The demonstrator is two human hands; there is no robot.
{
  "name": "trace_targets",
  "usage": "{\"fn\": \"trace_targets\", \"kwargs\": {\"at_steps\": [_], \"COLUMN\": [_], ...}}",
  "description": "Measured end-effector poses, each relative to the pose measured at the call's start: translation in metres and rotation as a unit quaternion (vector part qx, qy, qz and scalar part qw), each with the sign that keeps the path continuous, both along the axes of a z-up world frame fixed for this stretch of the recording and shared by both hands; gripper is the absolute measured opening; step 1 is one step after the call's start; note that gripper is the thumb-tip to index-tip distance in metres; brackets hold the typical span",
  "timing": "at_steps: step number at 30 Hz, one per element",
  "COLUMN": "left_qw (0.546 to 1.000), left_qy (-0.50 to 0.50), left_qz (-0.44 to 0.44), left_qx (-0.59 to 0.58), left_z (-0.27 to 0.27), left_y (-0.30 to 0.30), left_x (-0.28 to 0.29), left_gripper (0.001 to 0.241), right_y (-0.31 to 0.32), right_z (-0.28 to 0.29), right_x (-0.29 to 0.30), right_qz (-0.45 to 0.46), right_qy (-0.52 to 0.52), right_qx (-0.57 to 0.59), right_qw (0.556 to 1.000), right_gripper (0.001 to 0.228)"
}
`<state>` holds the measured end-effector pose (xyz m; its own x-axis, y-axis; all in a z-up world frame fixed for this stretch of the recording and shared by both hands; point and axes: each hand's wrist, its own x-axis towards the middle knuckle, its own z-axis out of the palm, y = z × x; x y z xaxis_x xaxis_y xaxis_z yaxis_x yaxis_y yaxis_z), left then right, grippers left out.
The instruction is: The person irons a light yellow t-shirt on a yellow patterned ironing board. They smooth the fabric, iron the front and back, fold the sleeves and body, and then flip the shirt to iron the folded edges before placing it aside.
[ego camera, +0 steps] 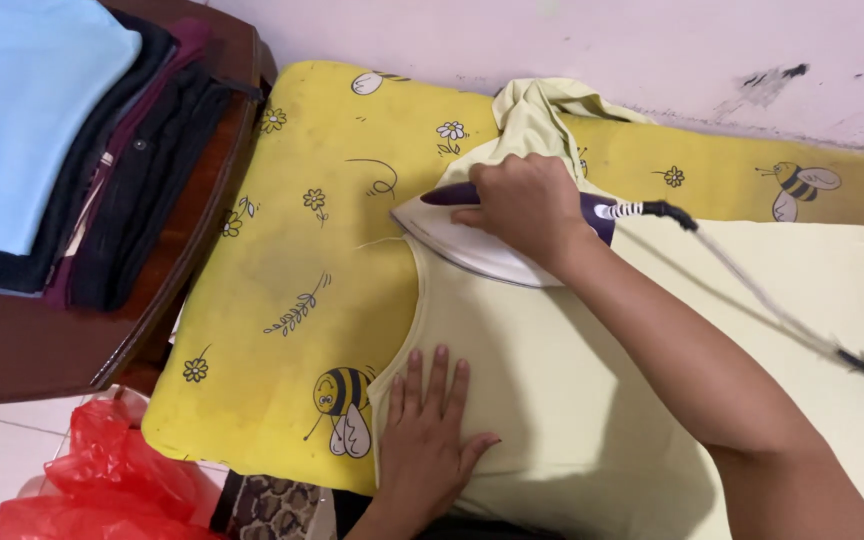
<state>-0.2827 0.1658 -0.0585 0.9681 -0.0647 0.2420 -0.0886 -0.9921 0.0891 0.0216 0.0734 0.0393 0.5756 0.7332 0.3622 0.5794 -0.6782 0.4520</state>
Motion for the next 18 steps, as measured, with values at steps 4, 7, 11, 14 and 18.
{"fn": "trace_targets", "kwargs": {"at_steps": [4,7,11,14,18], "left_qw": [1.000,1.000,1.000,1.000,1.000], "left_qy": [-0.003,-0.005,-0.009,-0.015,-0.010], "left_qz": [-0.002,-0.002,-0.006,-0.001,0.004], "left_qx": [0.014,-0.002,-0.006,0.007,0.013], "left_z": [0.001,0.004,0.000,-0.005,-0.013], "left_y": [0.001,0.001,0.002,0.001,0.001], "left_x": [0.000,0.000,0.002,0.001,0.001], "left_gripper": [0.096,0.095,0.097,0.099,0.099], "right_y": [-0.035,-0.101,-0.166,-0.181,-0.191], "right_z": [0.034,0.046,0.048,0.049,0.054], "right_x": [-0.048,-0.102,-0.125,-0.087,0.001], "right_qz": [-0.040,-0.016,-0.124,-0.207,-0.298], "right_qy": [0.120,0.264,0.282,0.265,0.185], "right_qx": [-0.054,-0.042,-0.120,-0.133,-0.069], "right_qw": [0.991,0.963,0.944,0.932,0.934], "right_gripper": [0.066,0.067,0.064,0.068,0.079]}}
